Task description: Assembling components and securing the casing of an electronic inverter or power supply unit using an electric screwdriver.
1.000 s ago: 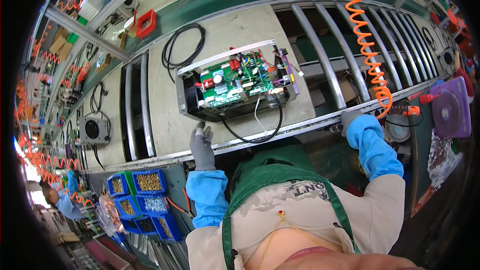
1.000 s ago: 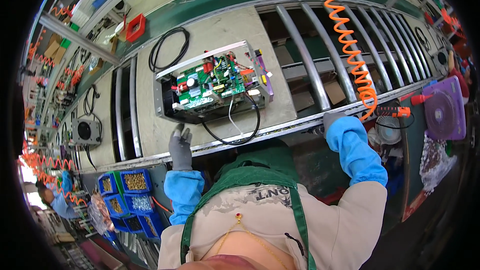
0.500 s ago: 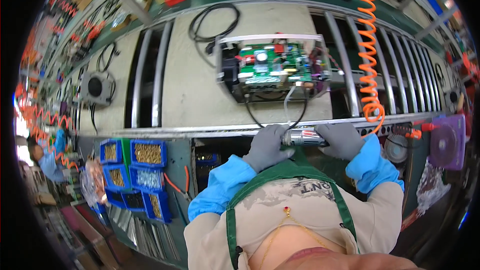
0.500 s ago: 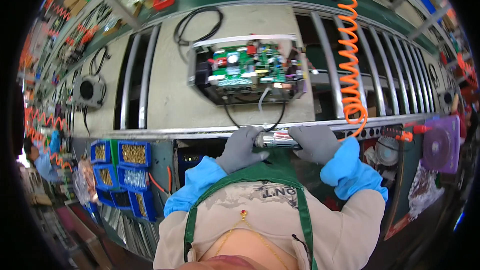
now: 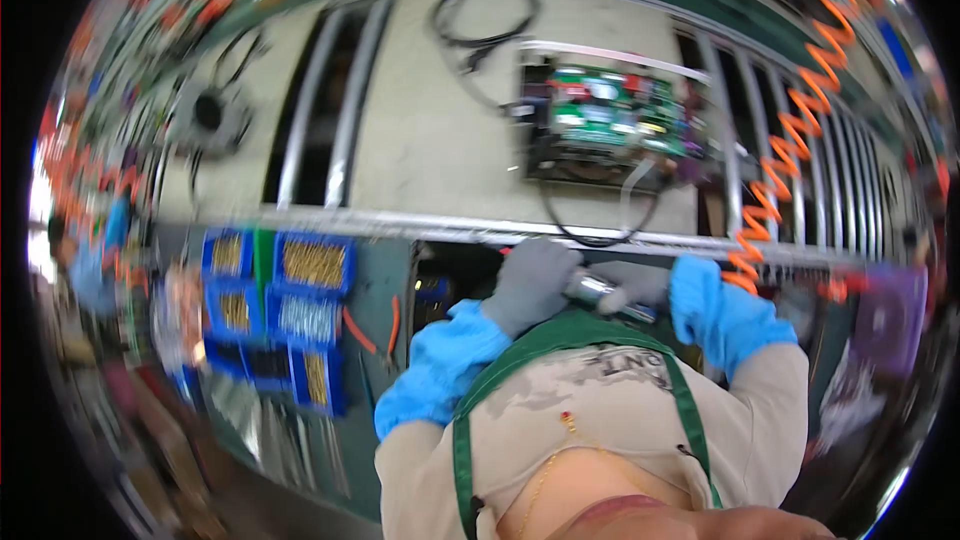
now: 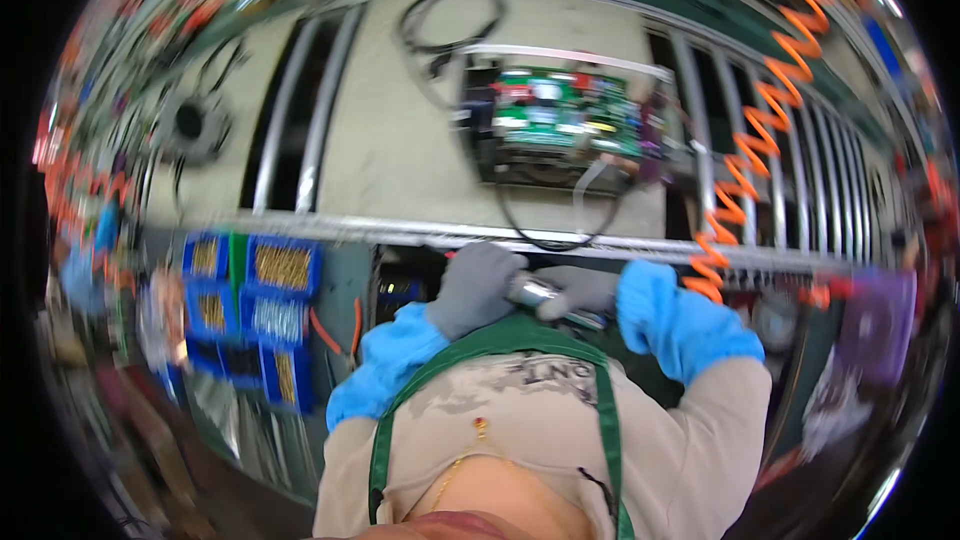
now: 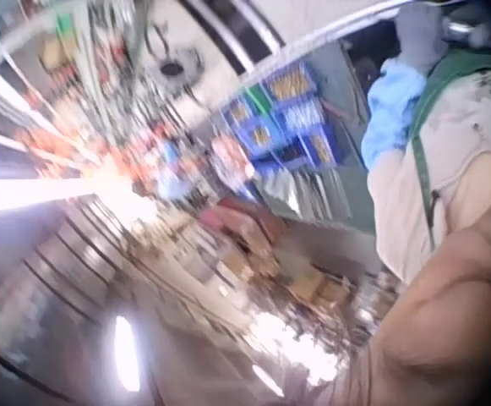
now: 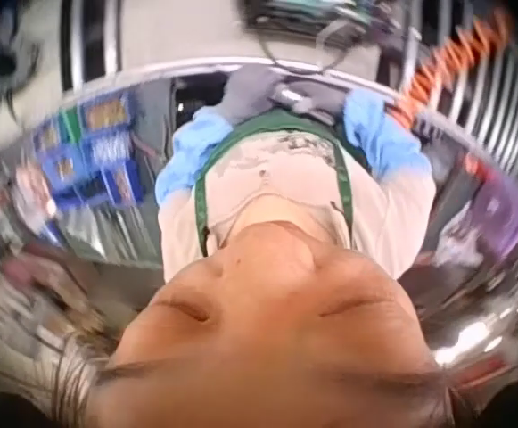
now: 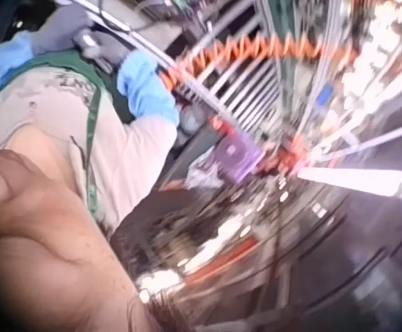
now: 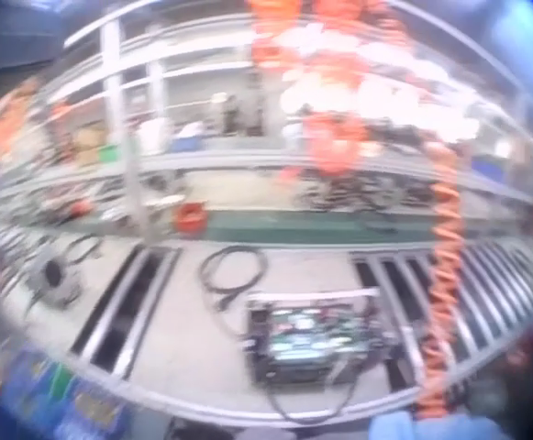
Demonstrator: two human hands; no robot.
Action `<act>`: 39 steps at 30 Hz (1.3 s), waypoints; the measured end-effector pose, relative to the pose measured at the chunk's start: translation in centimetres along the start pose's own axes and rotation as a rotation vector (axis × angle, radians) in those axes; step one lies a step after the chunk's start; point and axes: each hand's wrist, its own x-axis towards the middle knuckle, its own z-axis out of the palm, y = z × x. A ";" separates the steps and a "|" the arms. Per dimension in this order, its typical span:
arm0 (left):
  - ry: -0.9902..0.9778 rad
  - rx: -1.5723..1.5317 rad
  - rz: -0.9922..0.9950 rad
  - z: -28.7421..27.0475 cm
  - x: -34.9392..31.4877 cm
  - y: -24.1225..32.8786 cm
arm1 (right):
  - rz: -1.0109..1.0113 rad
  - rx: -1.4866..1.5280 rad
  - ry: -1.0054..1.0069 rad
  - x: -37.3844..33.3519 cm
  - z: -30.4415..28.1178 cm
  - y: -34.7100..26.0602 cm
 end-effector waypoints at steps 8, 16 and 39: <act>-0.144 0.055 0.066 1.6 2.3 1.0 | -0.100 0.302 0.036 -2.1 0.9 2.6; -0.349 0.080 0.073 3.9 4.8 2.6 | -0.157 0.381 0.070 -3.1 0.2 7.3; -0.490 0.097 0.062 7.8 6.5 2.5 | -0.288 0.360 0.128 -1.6 -1.8 12.7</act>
